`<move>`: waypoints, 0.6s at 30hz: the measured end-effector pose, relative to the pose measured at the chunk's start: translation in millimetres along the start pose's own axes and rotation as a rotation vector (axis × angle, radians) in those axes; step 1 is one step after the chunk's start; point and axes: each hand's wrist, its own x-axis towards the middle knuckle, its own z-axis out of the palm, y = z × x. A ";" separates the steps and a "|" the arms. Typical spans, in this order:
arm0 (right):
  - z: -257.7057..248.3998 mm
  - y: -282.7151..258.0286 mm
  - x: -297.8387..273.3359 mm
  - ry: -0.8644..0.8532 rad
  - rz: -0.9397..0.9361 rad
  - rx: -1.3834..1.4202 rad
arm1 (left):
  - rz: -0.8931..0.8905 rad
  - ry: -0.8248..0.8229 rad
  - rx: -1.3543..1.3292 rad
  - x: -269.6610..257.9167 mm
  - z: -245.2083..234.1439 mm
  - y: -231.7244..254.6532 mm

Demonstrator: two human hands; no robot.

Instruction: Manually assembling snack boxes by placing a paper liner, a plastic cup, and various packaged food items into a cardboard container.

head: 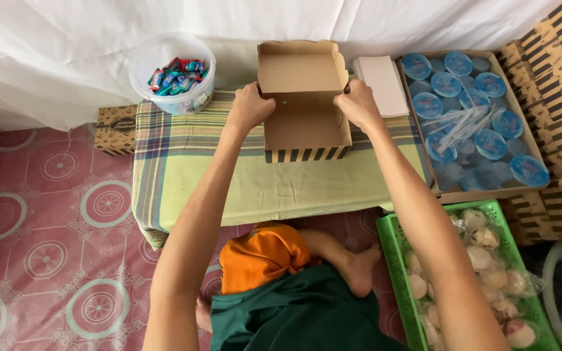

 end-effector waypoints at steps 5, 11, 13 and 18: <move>8.4 1.1 0.4 -0.018 0.009 -0.043 | 0.025 -0.038 0.023 0.1 0.1 -10.1; -24.0 -44.0 -66.5 -0.173 0.179 0.058 | -0.042 -0.129 -0.089 -58.1 -25.6 12.3; -26.2 -42.9 -80.1 -0.189 0.205 0.121 | -0.038 -0.167 -0.134 -72.0 -26.5 5.3; -14.4 -18.5 -88.5 -0.281 0.221 0.139 | -0.032 -0.302 -0.094 -89.6 -20.3 -2.5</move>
